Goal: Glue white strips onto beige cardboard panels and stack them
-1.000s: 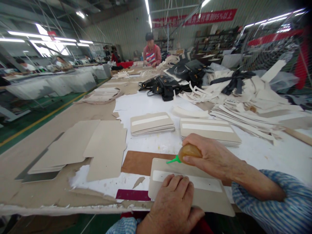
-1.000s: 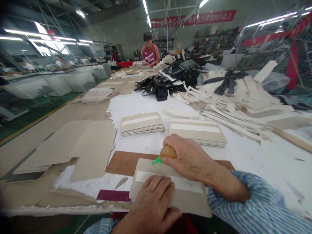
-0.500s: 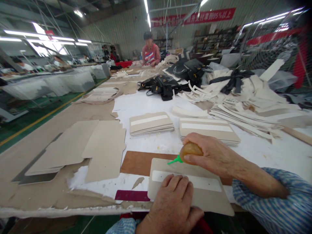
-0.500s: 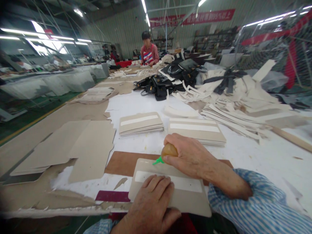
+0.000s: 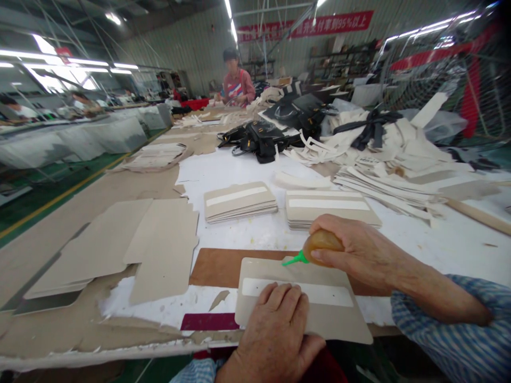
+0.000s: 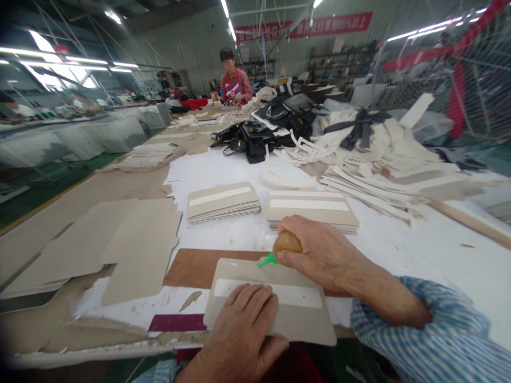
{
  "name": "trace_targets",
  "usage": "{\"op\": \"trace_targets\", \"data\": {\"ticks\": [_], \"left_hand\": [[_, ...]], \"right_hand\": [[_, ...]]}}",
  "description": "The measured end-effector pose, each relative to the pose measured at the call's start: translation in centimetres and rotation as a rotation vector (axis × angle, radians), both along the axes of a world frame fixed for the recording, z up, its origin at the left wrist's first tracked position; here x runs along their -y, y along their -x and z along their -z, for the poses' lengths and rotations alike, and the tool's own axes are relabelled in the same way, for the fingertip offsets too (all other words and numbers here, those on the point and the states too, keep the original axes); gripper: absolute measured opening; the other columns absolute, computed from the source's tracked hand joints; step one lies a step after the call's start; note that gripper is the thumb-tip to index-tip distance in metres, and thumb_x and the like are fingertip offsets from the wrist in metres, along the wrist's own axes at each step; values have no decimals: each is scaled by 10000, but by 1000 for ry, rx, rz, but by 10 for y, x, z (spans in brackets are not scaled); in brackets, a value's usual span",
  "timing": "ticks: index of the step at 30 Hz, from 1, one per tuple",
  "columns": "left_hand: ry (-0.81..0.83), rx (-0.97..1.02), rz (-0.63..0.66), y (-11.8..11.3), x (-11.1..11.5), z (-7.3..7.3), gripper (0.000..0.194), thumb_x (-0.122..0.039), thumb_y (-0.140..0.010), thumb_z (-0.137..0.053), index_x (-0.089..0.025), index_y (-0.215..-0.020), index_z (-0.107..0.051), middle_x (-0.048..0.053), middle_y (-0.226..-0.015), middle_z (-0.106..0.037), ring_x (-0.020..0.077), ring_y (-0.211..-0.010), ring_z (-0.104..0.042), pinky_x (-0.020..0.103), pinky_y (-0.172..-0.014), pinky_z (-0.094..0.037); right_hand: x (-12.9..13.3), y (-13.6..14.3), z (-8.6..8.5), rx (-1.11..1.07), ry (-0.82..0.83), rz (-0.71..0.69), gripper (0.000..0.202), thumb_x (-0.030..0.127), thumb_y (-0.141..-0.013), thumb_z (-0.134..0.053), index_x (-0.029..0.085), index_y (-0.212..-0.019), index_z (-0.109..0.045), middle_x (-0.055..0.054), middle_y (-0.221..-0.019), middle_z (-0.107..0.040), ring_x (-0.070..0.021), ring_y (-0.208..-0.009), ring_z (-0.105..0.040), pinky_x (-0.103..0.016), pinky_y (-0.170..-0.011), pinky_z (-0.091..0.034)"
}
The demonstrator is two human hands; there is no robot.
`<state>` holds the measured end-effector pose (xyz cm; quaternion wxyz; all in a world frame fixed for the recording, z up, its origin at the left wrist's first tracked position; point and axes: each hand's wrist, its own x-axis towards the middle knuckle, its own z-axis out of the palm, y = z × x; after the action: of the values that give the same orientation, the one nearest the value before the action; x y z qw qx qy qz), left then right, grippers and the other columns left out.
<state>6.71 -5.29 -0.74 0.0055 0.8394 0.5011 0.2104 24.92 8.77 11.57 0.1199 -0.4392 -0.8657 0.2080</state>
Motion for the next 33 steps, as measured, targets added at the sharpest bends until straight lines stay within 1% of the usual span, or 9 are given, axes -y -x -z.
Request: {"op": "trace_targets", "data": {"ticks": [3, 8, 12, 16, 19, 22, 28, 31, 33], "left_hand": [[-26, 9, -2, 0, 0, 1, 518, -576, -983, -644, -164, -1297, -627, 57, -1318, -706, 259, -1198, -616, 413, -1148, -420], [-37, 8, -6, 1, -1, -1, 506, -569, -993, -634, -164, -1296, -635, 60, -1313, -712, 261, -1194, -620, 408, -1139, -434], [-40, 21, -8, 0, 0, -2, 509, -560, -982, -654, -158, -1294, -644, 63, -1307, -716, 262, -1189, -622, 407, -1150, -427], [-59, 39, -10, 0, 0, -1, 505, -546, -975, -670, -155, -1295, -646, 61, -1315, -717, 261, -1204, -615, 407, -1158, -422], [-47, 49, -10, 0, 1, 0, 512, -542, -964, -686, -158, -1300, -643, 55, -1319, -716, 258, -1206, -614, 407, -1159, -424], [-42, 57, -10, 0, 1, 1, 513, -537, -969, -679, -156, -1310, -639, 61, -1326, -713, 261, -1214, -609, 415, -1166, -423], [-45, 48, -10, 1, 1, 4, 527, -554, -982, -651, -156, -1328, -635, 77, -1340, -709, 277, -1215, -614, 435, -1157, -439], [-31, 51, -5, 1, 1, 5, 529, -555, -980, -656, -157, -1328, -635, 73, -1345, -707, 280, -1224, -612, 437, -1156, -443], [-28, 56, -8, 1, 1, 5, 518, -545, -981, -658, -157, -1324, -637, 72, -1345, -707, 279, -1227, -612, 437, -1158, -443]], "right_hand": [[3, 4, -2, -5, 2, 6, 145, 342, -849, -647, 242, -952, -669, -33, -924, -747, -237, -815, -650, -333, -696, -419], [3, 5, -3, 10, 46, 27, 171, 362, -851, -644, 238, -968, -658, -33, -900, -737, -246, -815, -643, -341, -701, -406], [1, -3, -2, 14, 40, 39, 146, 349, -850, -657, 243, -950, -661, -19, -898, -742, -234, -808, -644, -337, -705, -403], [-1, -13, 0, 7, 65, 33, 155, 383, -876, -657, 245, -946, -660, -18, -903, -743, -233, -820, -650, -339, -713, -413], [-3, -19, 1, -1, 70, 42, 151, 386, -868, -665, 247, -926, -660, -16, -869, -739, -233, -790, -650, -337, -687, -415], [-3, -22, 1, -1, 73, 58, 151, 393, -865, -661, 250, -911, -652, -14, -834, -730, -233, -758, -646, -339, -665, -411], [-5, -29, 3, 15, 85, 76, 153, 402, -877, -660, 258, -932, -663, -3, -841, -734, -233, -774, -647, -338, -681, -417], [-4, -27, 3, 5, 84, 82, 160, 404, -878, -664, 255, -938, -661, -2, -842, -734, -227, -776, -644, -331, -680, -416], [-2, -21, 1, 2, 68, 63, 151, 387, -871, -668, 251, -936, -659, -9, -867, -740, -226, -792, -646, -329, -687, -413]]}}
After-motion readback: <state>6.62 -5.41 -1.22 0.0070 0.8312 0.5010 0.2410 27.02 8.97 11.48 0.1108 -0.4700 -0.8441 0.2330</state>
